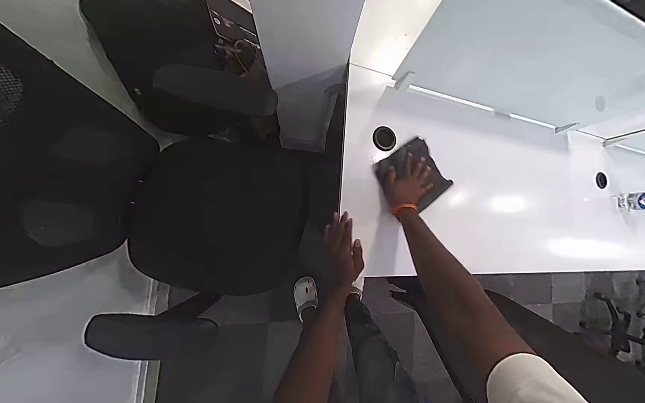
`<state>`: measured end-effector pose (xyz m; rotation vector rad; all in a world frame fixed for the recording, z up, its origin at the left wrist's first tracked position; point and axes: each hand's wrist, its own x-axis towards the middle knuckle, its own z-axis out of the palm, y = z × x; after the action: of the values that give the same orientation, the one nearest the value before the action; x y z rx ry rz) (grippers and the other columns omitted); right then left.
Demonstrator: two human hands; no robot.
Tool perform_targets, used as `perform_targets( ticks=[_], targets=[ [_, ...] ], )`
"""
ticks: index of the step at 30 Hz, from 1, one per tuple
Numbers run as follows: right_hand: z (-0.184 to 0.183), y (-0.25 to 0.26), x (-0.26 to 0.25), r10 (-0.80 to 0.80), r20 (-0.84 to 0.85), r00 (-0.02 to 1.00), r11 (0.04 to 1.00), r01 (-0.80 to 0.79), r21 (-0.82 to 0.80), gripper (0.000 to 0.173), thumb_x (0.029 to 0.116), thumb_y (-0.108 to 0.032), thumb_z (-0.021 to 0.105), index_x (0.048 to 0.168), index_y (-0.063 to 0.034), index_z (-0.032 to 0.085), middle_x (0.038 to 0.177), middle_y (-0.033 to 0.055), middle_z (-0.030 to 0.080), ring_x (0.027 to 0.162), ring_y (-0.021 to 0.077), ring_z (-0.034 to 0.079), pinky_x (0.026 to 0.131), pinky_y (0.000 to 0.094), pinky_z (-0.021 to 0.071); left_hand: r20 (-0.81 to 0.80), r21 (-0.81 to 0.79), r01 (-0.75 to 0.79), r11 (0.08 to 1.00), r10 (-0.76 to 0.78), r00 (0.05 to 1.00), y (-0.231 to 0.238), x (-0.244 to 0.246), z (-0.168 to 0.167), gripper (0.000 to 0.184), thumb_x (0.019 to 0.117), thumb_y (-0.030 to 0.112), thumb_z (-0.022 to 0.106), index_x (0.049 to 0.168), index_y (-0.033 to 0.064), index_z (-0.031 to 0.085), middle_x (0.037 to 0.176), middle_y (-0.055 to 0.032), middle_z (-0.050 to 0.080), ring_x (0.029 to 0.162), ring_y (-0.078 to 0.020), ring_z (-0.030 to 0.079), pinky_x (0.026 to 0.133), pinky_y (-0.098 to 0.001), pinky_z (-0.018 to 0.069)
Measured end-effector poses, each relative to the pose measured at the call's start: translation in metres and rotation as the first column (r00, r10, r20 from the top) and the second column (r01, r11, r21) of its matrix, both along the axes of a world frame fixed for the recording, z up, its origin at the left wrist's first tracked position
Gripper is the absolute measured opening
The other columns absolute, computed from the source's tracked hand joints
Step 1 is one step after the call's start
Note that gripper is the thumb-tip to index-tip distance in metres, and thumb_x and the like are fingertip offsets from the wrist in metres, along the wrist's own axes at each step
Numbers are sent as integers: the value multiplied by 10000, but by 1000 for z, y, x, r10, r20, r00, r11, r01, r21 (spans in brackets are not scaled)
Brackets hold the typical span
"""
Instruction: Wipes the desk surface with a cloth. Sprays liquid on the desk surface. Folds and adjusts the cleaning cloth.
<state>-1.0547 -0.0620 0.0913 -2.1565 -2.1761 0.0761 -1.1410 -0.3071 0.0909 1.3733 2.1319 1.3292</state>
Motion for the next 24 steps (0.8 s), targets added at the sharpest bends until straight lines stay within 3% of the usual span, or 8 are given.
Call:
perform_targets(
  ticks=[3, 6, 7, 10, 13, 16, 20, 24],
  targets=[
    [0, -35, -65, 253, -10, 967, 967, -253, -22, 782, 958, -696, 374, 1631, -310, 275, 1707, 116, 209, 1562, 442, 144, 1133, 819, 111, 7, -41, -117, 992, 118, 993, -13, -34, 0, 576, 1072, 329, 221, 1462, 28, 520, 1587, -115, 451, 1535, -295, 305, 1264, -528, 229],
    [0, -92, -83, 498, -56, 865, 864, -501, -52, 803, 932, -690, 420, 1632, -324, 274, 1719, 105, 166, 1575, 423, 89, 1130, 824, 85, 21, -13, -191, 982, 191, 981, -14, -50, 0, 567, 1076, 312, 223, 1467, 25, 518, 1583, -120, 454, 1538, -280, 300, 1270, -502, 212],
    [0, -111, -80, 557, -73, 827, 824, -562, -79, 775, 920, -684, 455, 1609, -351, 327, 1720, 84, 171, 1578, 406, 88, 1140, 814, 78, 28, -11, -196, 981, 196, 980, -15, -52, 2, 559, 1083, 311, 230, 1469, 26, 516, 1586, -117, 450, 1540, -270, 295, 1276, -487, 209],
    [3, -162, -50, 681, -148, 717, 692, -697, -189, 670, 913, -680, 479, 1521, -398, 471, 1720, 19, 187, 1588, 365, 63, 1167, 785, 39, 7, 1, -193, 981, 193, 981, -15, -52, 8, 557, 1076, 301, 236, 1442, 12, 540, 1570, -122, 470, 1528, -270, 322, 1268, -473, 232],
    [14, -198, -1, 756, -196, 625, 566, -774, -285, 699, 943, -727, 315, 1571, -427, 376, 1716, -18, 209, 1590, 340, 102, 1194, 750, 48, -44, -41, -148, 988, 146, 988, -16, -47, 13, 574, 1073, 318, 230, 1442, 10, 543, 1571, -136, 466, 1526, -290, 326, 1265, -495, 229],
    [18, -212, 61, 809, -224, 544, 471, -827, -307, 687, 957, -673, 396, 1590, -410, 335, 1715, -11, 215, 1585, 329, 144, 1196, 742, 86, -91, -92, -97, 991, 88, 992, -15, -36, 12, 557, 1071, 308, 255, 1439, 17, 556, 1558, -134, 485, 1506, -300, 365, 1258, -502, 253],
    [13, -213, 143, 778, -150, 610, 560, -782, -272, 673, 945, -671, 438, 1565, -413, 389, 1692, -9, 286, 1567, 331, 219, 1185, 743, 123, -150, -164, 53, 985, -78, 986, -8, -19, 6, 545, 1050, 303, 307, 1425, 6, 568, 1539, -152, 504, 1481, -326, 404, 1221, -536, 303],
    [13, -214, 156, 685, -92, 722, 683, -681, -264, 715, 921, -748, 378, 1562, -430, 392, 1693, 35, 280, 1564, 363, 213, 1173, 758, 106, -146, -203, 26, 979, -56, 988, 3, -11, -5, 538, 1050, 293, 312, 1440, 12, 554, 1550, -151, 491, 1483, -312, 403, 1218, -513, 313]
  ],
)
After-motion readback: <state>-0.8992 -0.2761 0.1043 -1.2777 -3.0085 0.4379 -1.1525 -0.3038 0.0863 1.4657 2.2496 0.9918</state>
